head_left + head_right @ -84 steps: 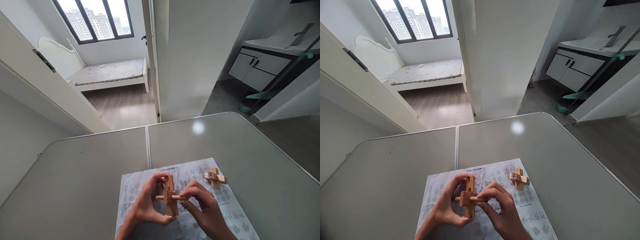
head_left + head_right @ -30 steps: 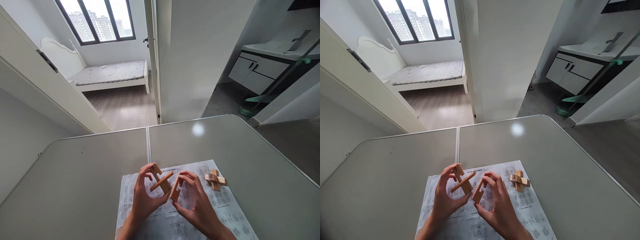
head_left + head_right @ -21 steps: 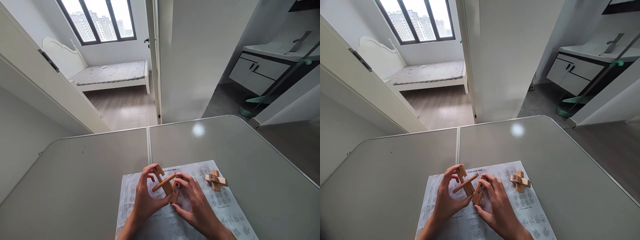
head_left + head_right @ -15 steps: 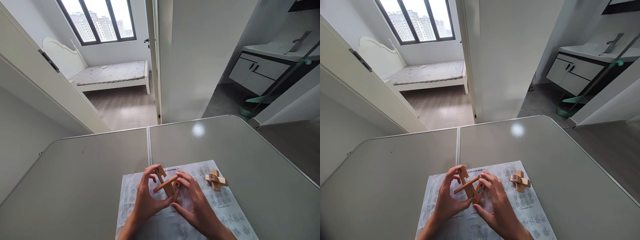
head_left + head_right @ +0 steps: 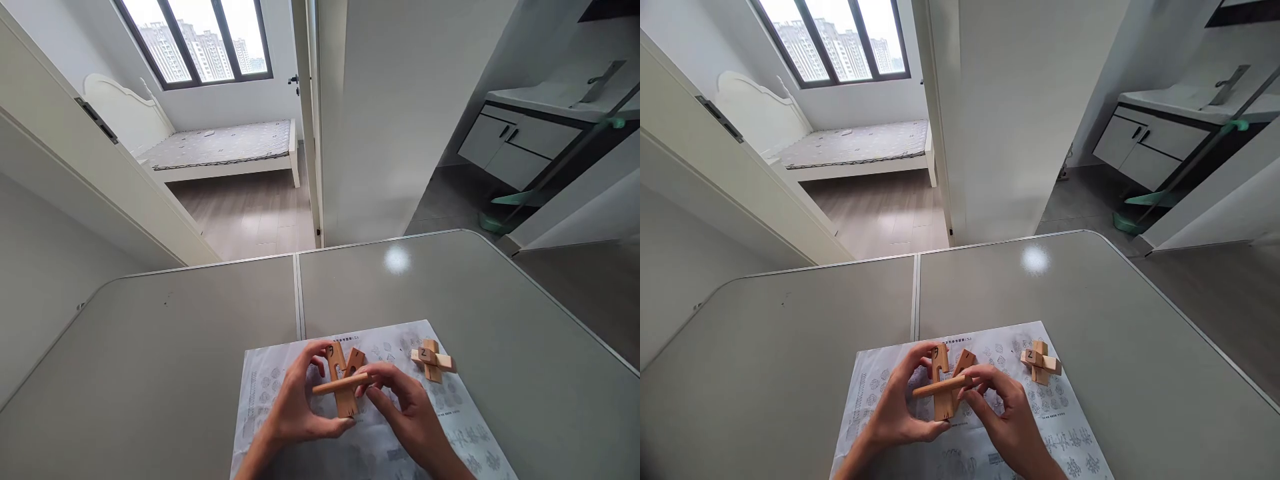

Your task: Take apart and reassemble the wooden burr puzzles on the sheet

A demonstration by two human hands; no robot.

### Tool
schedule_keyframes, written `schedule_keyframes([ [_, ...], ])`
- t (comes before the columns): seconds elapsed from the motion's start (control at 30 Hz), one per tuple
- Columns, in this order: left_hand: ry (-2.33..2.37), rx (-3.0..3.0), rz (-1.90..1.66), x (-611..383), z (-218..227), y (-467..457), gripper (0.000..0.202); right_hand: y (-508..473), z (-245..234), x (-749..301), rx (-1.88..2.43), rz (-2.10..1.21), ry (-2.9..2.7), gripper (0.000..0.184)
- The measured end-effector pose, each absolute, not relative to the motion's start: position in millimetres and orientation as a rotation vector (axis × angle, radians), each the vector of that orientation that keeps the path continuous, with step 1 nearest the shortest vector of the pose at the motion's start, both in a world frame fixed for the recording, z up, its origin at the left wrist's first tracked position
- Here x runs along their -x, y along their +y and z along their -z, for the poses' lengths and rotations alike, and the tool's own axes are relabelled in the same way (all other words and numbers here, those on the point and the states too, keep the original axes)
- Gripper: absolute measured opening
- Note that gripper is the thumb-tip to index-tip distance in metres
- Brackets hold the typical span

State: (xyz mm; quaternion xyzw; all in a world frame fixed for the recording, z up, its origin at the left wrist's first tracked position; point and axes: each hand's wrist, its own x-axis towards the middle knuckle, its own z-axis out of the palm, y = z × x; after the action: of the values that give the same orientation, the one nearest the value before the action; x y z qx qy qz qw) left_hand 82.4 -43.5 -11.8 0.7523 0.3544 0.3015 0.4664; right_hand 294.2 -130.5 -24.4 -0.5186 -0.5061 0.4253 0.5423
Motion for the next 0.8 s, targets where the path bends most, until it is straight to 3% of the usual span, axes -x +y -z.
schedule_keyframes([
  [0.6, 0.77, -1.788, -0.706, -83.8, 11.2, -41.1, 0.086, -129.6, 14.0, -292.2, 1.125, -1.306, -0.982, 0.035],
  [0.8, 0.823, -1.807, -0.73, -82.8, 12.8, -40.5, 0.086, -131.4, 15.0, -291.9, 1.062, -1.337, -0.96, 0.029],
])
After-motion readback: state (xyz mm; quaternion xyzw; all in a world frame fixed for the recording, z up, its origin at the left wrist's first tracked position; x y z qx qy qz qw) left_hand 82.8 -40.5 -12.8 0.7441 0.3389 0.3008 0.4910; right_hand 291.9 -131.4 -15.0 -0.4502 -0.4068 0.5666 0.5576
